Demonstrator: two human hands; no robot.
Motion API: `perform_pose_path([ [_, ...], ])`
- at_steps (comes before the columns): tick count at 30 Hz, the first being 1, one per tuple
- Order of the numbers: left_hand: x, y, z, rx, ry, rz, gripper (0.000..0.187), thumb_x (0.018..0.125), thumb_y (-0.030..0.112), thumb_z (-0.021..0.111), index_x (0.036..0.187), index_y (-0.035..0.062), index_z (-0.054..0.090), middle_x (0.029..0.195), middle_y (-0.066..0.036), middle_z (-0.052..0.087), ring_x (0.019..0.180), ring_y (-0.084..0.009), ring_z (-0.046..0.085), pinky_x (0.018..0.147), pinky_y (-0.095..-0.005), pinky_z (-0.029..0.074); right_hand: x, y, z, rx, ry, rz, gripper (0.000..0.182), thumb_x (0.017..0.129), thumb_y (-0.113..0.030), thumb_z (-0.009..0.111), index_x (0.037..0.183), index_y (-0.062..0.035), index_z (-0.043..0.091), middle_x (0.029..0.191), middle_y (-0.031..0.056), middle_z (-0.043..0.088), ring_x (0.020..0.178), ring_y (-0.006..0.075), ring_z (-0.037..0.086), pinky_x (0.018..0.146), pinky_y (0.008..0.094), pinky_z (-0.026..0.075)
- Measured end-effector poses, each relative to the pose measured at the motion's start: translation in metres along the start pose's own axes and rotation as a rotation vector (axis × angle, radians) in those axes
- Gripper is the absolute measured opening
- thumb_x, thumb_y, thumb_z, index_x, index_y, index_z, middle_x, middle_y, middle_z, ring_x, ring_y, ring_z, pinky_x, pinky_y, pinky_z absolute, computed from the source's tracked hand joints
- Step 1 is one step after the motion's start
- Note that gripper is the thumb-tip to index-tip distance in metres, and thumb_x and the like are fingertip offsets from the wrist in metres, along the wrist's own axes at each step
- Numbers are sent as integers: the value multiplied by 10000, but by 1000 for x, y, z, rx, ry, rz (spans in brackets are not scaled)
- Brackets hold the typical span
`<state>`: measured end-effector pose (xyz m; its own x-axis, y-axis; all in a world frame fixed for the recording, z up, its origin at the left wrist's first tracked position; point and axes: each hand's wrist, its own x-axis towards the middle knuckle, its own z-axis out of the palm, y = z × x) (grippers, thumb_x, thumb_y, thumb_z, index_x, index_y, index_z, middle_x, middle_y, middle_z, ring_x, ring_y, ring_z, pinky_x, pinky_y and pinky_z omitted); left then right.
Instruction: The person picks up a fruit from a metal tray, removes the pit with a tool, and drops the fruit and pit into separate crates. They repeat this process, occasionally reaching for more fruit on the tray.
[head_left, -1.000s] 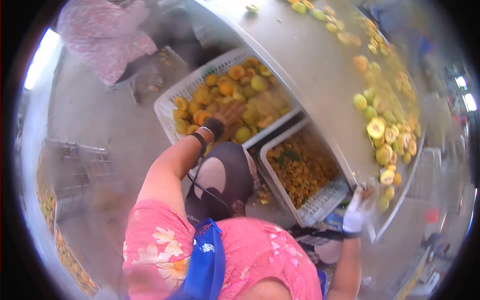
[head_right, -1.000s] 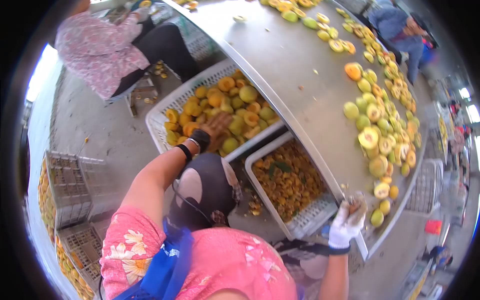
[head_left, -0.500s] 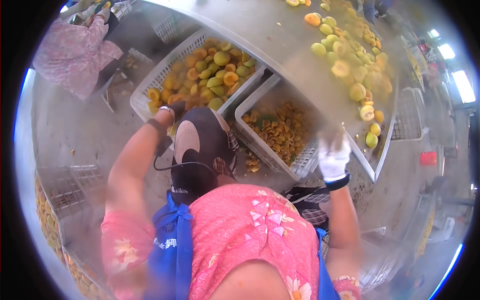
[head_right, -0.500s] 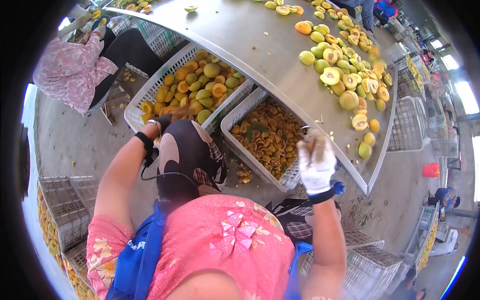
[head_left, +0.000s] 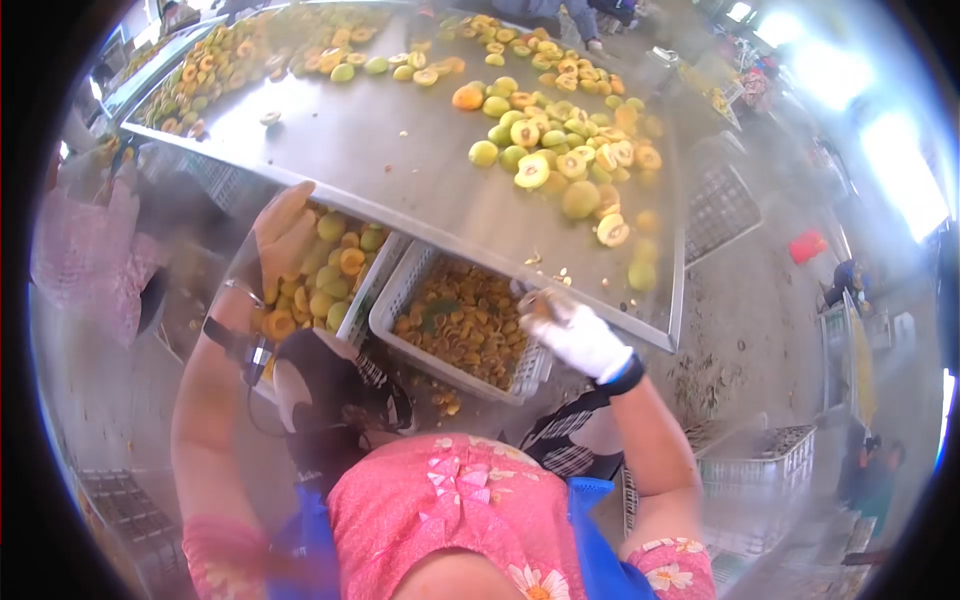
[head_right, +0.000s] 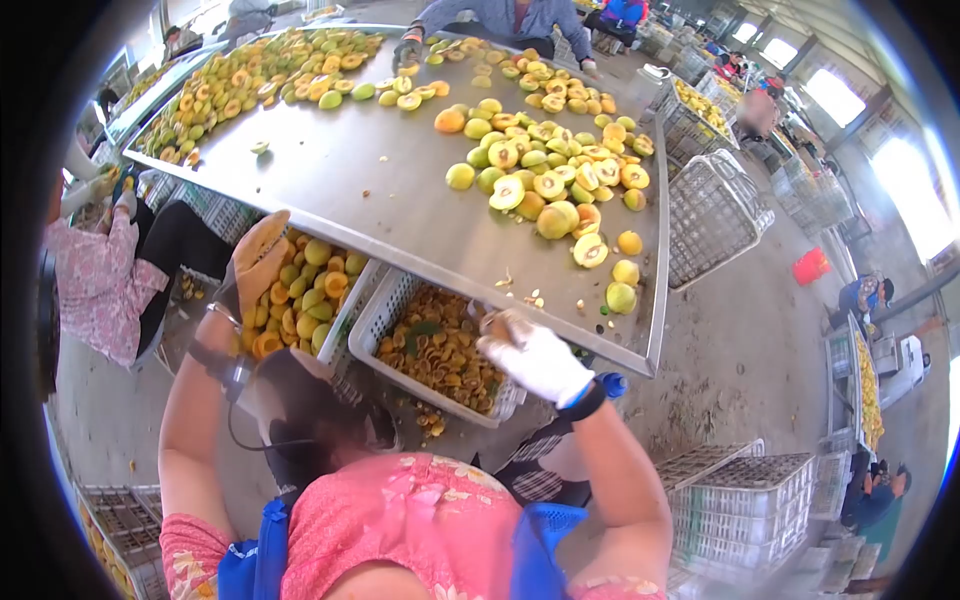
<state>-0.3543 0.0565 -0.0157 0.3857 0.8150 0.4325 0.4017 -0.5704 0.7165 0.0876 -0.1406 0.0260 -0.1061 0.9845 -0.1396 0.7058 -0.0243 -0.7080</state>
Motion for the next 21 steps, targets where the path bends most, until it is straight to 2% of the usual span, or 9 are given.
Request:
perform_pose_path([
  [3,55,52,25,300,-43,-85,487,942,262,593,1380,54,546,1453,-189,511,1338,-327,497,1094,-378,412,5,0,-65,320,104,189,469,920,-379,643,1212,-18,582,862,60,670,657,148,628,586,294,505],
  [5,81,35,51,373,-59,-78,484,949,290,588,1379,72,550,1461,-170,508,1356,-323,478,1125,-385,383,24,22,-99,261,267,205,444,918,-367,641,1221,-46,585,827,7,638,596,75,572,501,237,449],
  [10,125,14,96,532,-141,-480,533,942,407,570,1370,89,565,1401,-182,559,1291,-346,532,1107,-394,398,92,108,-178,199,495,285,376,922,-355,644,1199,-102,617,858,27,659,568,104,563,476,275,441],
  [14,129,3,108,539,-222,-324,476,918,383,556,1283,86,627,1305,-192,619,1207,-352,590,1044,-420,452,152,187,-224,181,685,307,361,918,-373,664,1097,-60,666,747,43,648,633,137,583,579,324,474],
  [16,124,-8,109,528,-151,-235,387,897,289,562,1196,64,658,1198,-160,664,1104,-358,633,974,-427,495,194,237,-243,201,763,346,488,918,-410,652,1126,30,683,896,108,708,839,217,641,744,386,506],
  [17,126,-3,108,568,-192,-300,380,886,288,564,1186,75,661,1178,-147,668,1085,-354,637,958,-424,503,213,269,-261,7,700,343,532,926,-425,634,1162,51,671,1030,179,724,956,290,658,826,419,501],
  [18,125,-7,109,575,-186,-278,373,884,287,557,1179,86,663,1170,-144,662,1090,-347,633,952,-422,503,237,301,-272,-254,759,458,506,940,-451,605,1046,30,723,905,155,730,753,268,633,701,405,502],
  [19,124,-11,108,604,-206,-236,373,888,289,549,1180,88,663,1179,-142,651,1095,-338,627,956,-422,499,249,317,-285,-379,692,348,532,949,-456,581,1084,44,701,996,234,721,834,356,667,736,451,511],
  [21,127,2,104,544,-197,-268,363,913,271,529,1186,69,658,1177,-130,645,1088,-332,621,959,-414,493,290,392,-309,-443,777,179,505,993,-398,528,1251,25,627,1174,278,663,1036,427,650,916,484,508],
])
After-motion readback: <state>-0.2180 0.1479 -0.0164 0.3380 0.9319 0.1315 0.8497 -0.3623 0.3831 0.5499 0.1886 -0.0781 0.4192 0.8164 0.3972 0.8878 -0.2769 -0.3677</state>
